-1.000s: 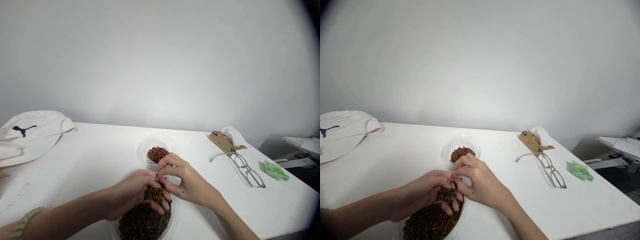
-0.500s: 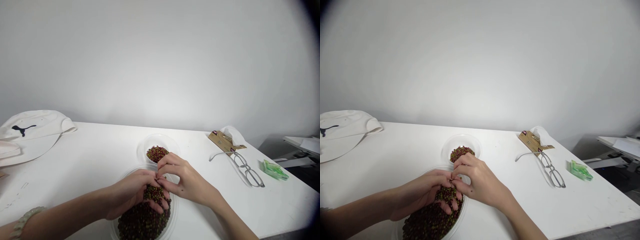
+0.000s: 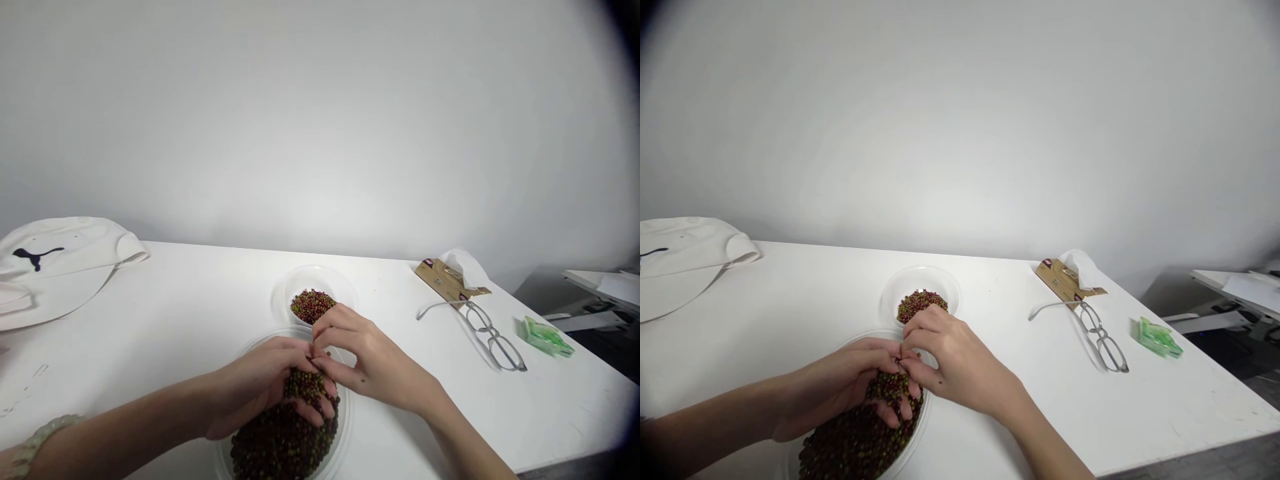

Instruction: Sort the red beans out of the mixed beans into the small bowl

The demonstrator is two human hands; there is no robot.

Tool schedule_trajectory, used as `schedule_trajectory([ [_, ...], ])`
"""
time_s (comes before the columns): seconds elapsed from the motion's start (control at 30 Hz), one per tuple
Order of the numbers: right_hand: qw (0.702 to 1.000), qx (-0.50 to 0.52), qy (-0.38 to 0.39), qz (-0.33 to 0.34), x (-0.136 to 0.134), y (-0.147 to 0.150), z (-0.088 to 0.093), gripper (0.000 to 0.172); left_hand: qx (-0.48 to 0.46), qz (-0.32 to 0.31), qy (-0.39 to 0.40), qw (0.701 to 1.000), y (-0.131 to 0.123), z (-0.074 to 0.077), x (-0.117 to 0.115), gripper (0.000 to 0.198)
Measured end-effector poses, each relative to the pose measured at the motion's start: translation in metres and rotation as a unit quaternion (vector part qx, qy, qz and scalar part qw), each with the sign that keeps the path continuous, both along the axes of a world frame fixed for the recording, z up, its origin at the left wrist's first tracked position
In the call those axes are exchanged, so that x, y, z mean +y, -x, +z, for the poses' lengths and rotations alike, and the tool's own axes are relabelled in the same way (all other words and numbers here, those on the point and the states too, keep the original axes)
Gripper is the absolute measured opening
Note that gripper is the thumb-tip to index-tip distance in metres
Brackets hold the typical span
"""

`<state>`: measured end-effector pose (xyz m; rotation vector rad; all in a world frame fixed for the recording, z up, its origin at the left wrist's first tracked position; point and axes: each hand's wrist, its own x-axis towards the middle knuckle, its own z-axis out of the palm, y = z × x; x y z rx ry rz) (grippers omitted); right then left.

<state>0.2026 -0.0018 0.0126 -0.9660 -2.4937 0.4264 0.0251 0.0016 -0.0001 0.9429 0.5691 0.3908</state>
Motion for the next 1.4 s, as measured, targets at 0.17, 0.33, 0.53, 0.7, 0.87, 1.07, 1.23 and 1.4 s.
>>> schedule_trajectory([
  [0.17,1.0,-0.001,0.003,0.001,0.0002,-0.0002,-0.0006,0.006,0.007,0.003,0.004,1.0,0.0002,0.0028,-0.0013,0.02],
  [0.33,1.0,-0.003,0.007,0.0,-0.0005,-0.0012,-0.0009,0.004,0.005,0.002,0.001,1.0,0.0,0.0028,-0.0015,0.021],
  [0.53,1.0,-0.007,0.006,-0.003,-0.0007,-0.0012,-0.0004,0.006,0.0,0.004,0.007,1.0,0.0002,0.0003,-0.0006,0.021],
  [0.7,1.0,-0.008,0.004,-0.002,-0.0006,-0.001,-0.0011,0.006,0.005,0.005,0.007,1.0,-0.0001,0.0008,-0.0011,0.02],
  [0.87,1.0,-0.011,0.005,0.001,-0.001,-0.0014,-0.0005,0.006,0.005,0.003,0.008,1.0,0.0,0.0021,-0.0016,0.02],
  [1.07,1.0,-0.016,0.003,0.001,-0.0013,-0.0012,0.0018,0.006,0.011,0.007,0.01,1.0,0.0,0.0026,-0.0011,0.019],
  [1.23,1.0,-0.017,0.003,0.004,-0.0024,-0.0013,0.0041,0.005,0.012,0.005,0.005,1.0,-0.0002,0.0026,-0.0003,0.019],
  [1.4,1.0,-0.023,0.003,0.001,-0.0029,-0.0017,0.0045,0.005,0.013,0.003,0.002,1.0,-0.0002,0.0021,-0.0012,0.019],
])
